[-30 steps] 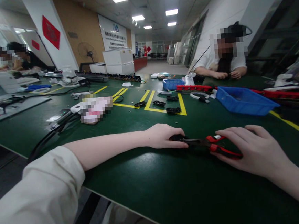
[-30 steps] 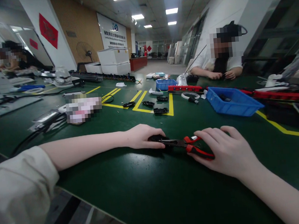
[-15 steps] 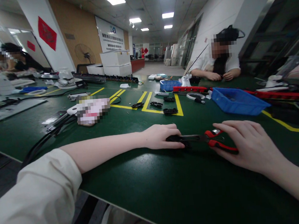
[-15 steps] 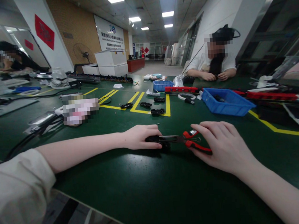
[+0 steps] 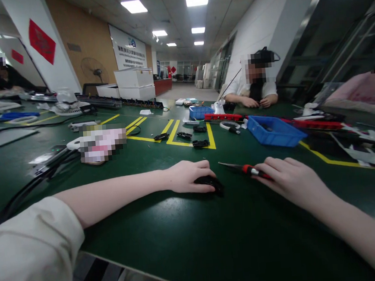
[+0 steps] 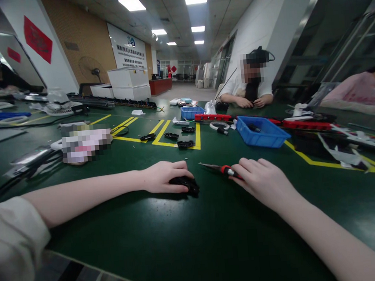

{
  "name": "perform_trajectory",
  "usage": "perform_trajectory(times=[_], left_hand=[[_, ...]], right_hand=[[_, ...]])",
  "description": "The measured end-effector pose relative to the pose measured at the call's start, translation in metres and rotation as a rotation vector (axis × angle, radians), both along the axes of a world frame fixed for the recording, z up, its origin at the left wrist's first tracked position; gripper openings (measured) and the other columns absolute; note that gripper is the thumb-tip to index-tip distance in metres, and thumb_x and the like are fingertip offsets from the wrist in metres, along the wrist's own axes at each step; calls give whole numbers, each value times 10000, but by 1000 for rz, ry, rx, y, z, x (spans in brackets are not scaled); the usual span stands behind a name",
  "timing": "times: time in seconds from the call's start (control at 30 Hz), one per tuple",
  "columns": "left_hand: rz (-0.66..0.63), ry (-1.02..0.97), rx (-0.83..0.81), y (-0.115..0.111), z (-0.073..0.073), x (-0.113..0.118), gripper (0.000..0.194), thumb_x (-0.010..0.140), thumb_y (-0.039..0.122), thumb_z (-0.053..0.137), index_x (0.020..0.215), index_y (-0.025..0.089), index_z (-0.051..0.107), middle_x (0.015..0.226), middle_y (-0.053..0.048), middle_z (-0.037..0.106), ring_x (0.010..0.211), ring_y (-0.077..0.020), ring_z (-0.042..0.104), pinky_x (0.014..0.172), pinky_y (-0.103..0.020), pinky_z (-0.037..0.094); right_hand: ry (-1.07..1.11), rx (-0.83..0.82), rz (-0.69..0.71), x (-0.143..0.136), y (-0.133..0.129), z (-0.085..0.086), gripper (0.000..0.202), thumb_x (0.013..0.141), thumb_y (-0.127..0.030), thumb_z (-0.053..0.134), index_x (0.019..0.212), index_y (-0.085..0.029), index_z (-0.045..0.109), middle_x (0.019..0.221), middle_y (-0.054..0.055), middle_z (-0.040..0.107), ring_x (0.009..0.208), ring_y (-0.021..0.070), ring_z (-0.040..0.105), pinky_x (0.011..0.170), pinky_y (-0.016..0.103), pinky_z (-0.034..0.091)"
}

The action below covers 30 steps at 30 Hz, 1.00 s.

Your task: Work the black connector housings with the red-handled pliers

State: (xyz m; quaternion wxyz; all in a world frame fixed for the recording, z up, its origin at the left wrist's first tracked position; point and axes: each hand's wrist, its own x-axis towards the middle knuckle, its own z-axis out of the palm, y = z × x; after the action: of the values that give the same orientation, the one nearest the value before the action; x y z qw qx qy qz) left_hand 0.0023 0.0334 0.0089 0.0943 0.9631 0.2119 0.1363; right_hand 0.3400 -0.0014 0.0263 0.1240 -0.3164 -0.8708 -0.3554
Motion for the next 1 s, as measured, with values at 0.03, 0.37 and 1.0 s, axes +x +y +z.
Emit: perform_trajectory(times=[0.03,0.37,1.0], left_hand=[[1,4,7,0,0,0,436,1022,539,539,1311,229,638,1189,-54,631,879,-163,679,763,-270,512],[-1,58,75,-6,4,2,428,1044,469,466,1344,203,613,1206,-76,635,830,-174,672,739,-295,522],[49,-211,132,-2,-9,3,202,899,310,684,1052,192,625,1137,-67,639,1106,-233,607,989,-372,442]], right_hand=[[8,-39,2,-1,0,-1,283,1034,-340,482,997,-171,705,855,63,676,685,172,564,645,312,410],[245,-344,-54,0,1,-7,402,963,-496,593,1248,-219,657,1209,131,707,1055,276,681,899,464,543],[341,-663,-320,9,12,-15,731,932,-736,478,1407,-196,608,1315,171,650,1120,328,666,971,518,542]])
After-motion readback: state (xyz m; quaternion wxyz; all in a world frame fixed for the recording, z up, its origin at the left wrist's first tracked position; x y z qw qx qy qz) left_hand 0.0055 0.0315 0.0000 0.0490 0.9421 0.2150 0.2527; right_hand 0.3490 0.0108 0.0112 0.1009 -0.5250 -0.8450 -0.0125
